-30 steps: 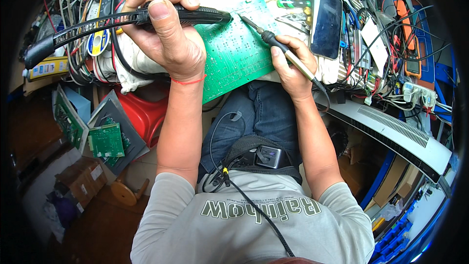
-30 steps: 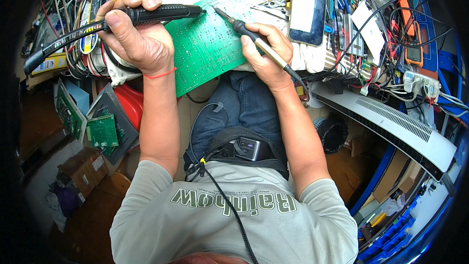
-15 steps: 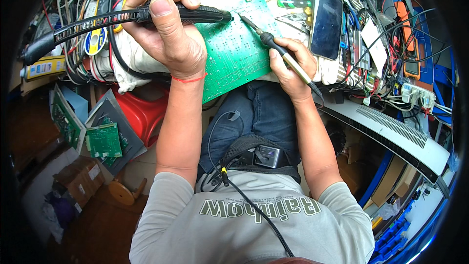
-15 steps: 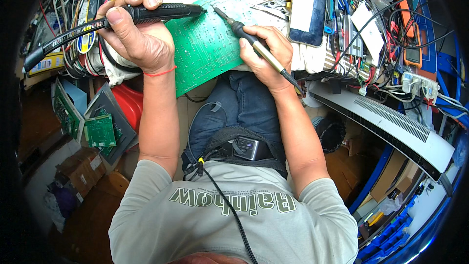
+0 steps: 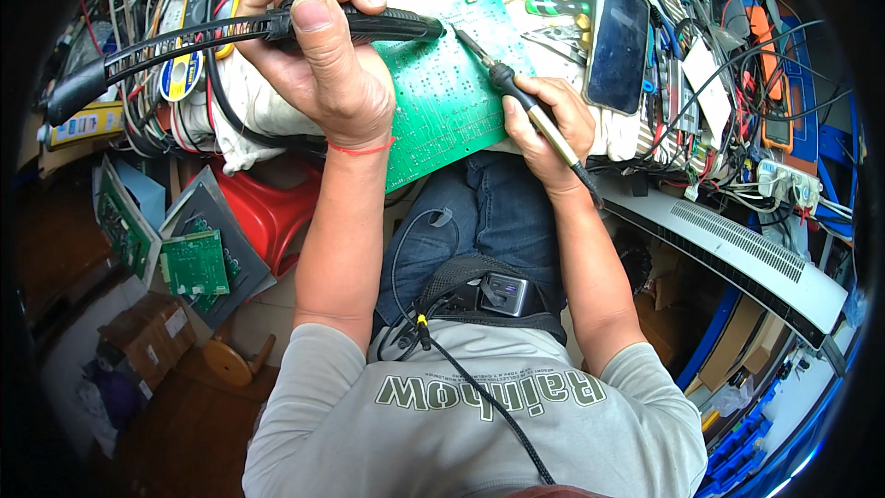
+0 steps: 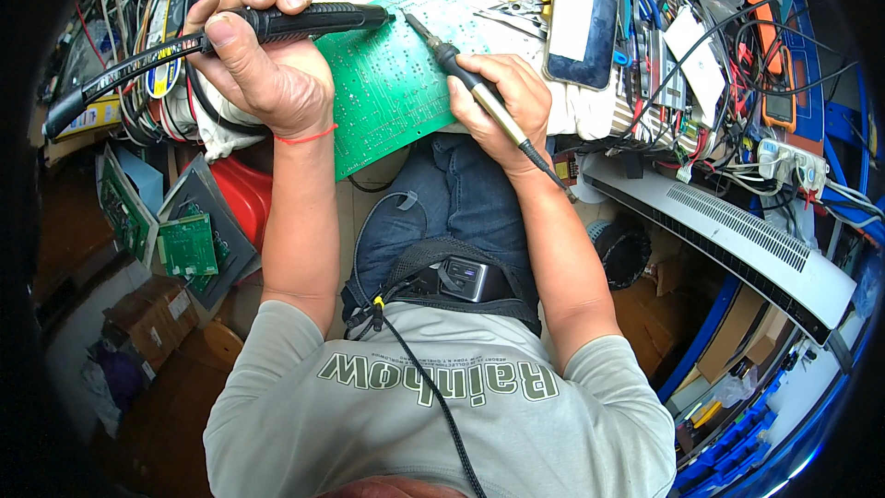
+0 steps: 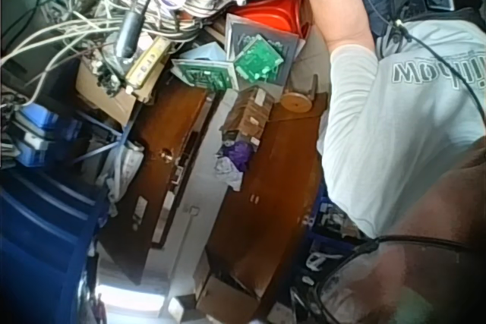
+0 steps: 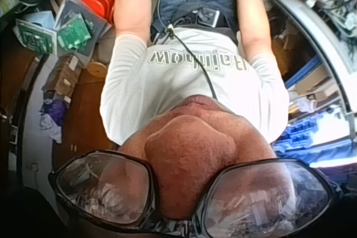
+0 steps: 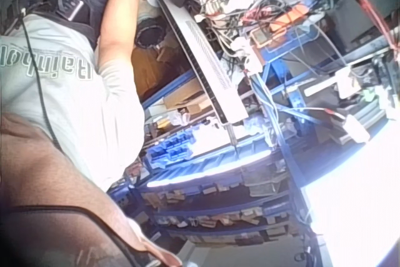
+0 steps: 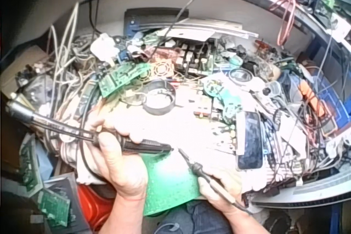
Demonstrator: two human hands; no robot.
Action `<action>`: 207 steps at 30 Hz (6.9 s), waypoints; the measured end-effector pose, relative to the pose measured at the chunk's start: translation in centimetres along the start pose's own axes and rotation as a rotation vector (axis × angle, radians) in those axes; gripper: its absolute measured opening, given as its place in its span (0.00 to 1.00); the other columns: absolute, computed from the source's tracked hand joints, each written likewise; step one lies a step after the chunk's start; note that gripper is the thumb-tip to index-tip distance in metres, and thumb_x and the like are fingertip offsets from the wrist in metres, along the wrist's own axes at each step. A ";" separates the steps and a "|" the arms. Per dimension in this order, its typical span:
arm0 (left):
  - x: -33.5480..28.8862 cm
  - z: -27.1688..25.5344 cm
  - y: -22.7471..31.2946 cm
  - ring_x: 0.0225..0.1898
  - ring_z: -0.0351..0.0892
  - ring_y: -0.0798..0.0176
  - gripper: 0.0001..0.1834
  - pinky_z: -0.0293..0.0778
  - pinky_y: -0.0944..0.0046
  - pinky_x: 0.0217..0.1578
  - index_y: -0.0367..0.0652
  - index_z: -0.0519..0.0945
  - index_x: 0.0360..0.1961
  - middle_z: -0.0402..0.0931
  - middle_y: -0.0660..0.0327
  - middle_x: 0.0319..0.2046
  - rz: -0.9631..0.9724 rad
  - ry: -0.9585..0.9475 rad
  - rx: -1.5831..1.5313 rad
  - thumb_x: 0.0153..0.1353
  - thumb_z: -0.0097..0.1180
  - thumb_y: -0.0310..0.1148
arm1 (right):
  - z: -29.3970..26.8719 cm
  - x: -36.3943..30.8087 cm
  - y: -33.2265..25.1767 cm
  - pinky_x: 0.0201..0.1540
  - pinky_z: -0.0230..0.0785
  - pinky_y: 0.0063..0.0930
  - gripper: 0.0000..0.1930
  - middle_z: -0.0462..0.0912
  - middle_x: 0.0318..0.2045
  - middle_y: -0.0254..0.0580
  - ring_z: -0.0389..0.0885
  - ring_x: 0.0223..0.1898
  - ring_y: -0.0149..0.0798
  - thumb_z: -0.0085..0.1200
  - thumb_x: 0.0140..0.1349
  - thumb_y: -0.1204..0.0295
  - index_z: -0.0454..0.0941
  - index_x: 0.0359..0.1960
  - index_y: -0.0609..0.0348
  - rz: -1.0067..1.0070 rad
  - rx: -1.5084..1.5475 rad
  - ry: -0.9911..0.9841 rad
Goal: The person uses a soldering iron and a hot air gun to work on a green circuit board. They repeatedly heat specific points on the board with the soldering iron while applying hot air, then flip the board to continue on the other side.
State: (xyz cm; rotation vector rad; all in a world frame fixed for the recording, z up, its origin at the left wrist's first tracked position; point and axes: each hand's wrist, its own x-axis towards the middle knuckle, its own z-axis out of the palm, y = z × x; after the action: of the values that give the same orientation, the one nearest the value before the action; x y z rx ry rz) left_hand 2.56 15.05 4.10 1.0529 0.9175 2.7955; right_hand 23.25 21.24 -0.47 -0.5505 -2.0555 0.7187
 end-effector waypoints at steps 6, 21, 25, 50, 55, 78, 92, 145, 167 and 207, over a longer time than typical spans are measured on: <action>0.1 0.0 -0.1 0.30 0.75 0.63 0.23 0.77 0.60 0.34 0.37 0.60 0.56 0.75 0.54 0.34 0.005 -0.013 0.012 0.73 0.56 0.38 | 0.1 -0.1 0.1 0.39 0.78 0.33 0.14 0.87 0.32 0.48 0.87 0.33 0.46 0.70 0.51 0.76 0.83 0.40 0.62 -0.027 -0.010 0.014; 0.0 -0.1 -0.4 0.30 0.76 0.63 0.23 0.78 0.60 0.34 0.38 0.60 0.57 0.75 0.54 0.34 0.009 -0.013 0.008 0.73 0.55 0.39 | 0.1 -0.1 0.0 0.39 0.77 0.31 0.13 0.86 0.33 0.48 0.85 0.33 0.43 0.70 0.54 0.77 0.84 0.41 0.65 -0.032 -0.011 0.009; 0.0 -0.2 -0.5 0.29 0.76 0.62 0.23 0.78 0.60 0.34 0.39 0.60 0.58 0.75 0.53 0.32 0.009 -0.026 0.011 0.73 0.54 0.40 | 0.1 0.0 0.0 0.39 0.77 0.31 0.13 0.86 0.33 0.49 0.85 0.33 0.43 0.70 0.54 0.78 0.84 0.41 0.65 -0.029 -0.014 0.014; 0.0 -0.4 -0.1 0.29 0.76 0.60 0.21 0.78 0.59 0.33 0.41 0.59 0.59 0.75 0.53 0.30 -0.027 -0.002 -0.021 0.75 0.51 0.40 | 0.1 -0.7 0.2 0.37 0.76 0.27 0.12 0.87 0.34 0.46 0.85 0.32 0.37 0.69 0.57 0.75 0.85 0.42 0.66 0.186 0.115 0.083; 0.1 -0.5 -0.1 0.28 0.76 0.60 0.21 0.77 0.60 0.33 0.41 0.59 0.59 0.75 0.53 0.30 -0.025 -0.008 -0.013 0.75 0.51 0.40 | 0.1 -0.7 0.2 0.37 0.76 0.27 0.12 0.87 0.34 0.46 0.85 0.32 0.37 0.69 0.57 0.75 0.85 0.43 0.65 0.199 0.101 0.078; 0.1 -0.6 0.0 0.28 0.76 0.60 0.20 0.77 0.60 0.32 0.41 0.61 0.59 0.75 0.52 0.30 -0.033 -0.012 -0.024 0.75 0.50 0.39 | 0.0 -1.2 0.5 0.36 0.76 0.21 0.13 0.88 0.32 0.37 0.83 0.30 0.26 0.69 0.60 0.72 0.85 0.44 0.64 0.383 0.223 0.120; -0.2 -0.2 -0.1 0.28 0.76 0.60 0.21 0.77 0.60 0.32 0.41 0.60 0.59 0.75 0.53 0.31 -0.034 0.005 -0.028 0.75 0.51 0.40 | 0.1 -1.0 0.6 0.35 0.75 0.22 0.11 0.87 0.31 0.39 0.82 0.29 0.28 0.69 0.56 0.73 0.86 0.41 0.63 0.308 0.158 0.111; 0.4 1.3 -1.4 0.24 0.74 0.59 0.33 0.78 0.56 0.28 0.42 0.64 0.55 0.74 0.55 0.25 -0.056 -0.072 0.222 0.71 0.48 0.63 | -0.4 -0.2 0.0 0.34 0.76 0.27 0.12 0.86 0.31 0.46 0.84 0.29 0.37 0.70 0.52 0.75 0.85 0.38 0.64 0.135 0.066 0.071; 1.2 -0.4 -2.8 0.23 0.72 0.62 0.37 0.74 0.59 0.26 0.51 0.63 0.61 0.75 0.59 0.23 -0.182 -0.086 -0.039 0.66 0.47 0.70 | -0.3 -0.2 0.1 0.31 0.75 0.26 0.12 0.85 0.29 0.44 0.82 0.27 0.35 0.70 0.52 0.74 0.86 0.38 0.63 0.133 0.072 0.075; -3.6 -4.5 15.0 0.26 0.72 0.69 0.32 0.71 0.69 0.26 0.43 0.69 0.55 0.72 0.62 0.28 -0.481 -0.274 0.374 0.61 0.70 0.49 | -6.8 -0.1 -7.2 0.44 0.79 0.30 0.19 0.85 0.39 0.52 0.87 0.38 0.39 0.56 0.69 0.68 0.75 0.54 0.72 0.398 0.850 0.366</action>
State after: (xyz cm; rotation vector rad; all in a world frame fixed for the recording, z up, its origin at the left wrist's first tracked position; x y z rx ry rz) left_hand 5.36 -0.50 7.24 1.0383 1.4565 2.0839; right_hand 28.21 17.78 7.39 -0.5306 -1.1480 1.4910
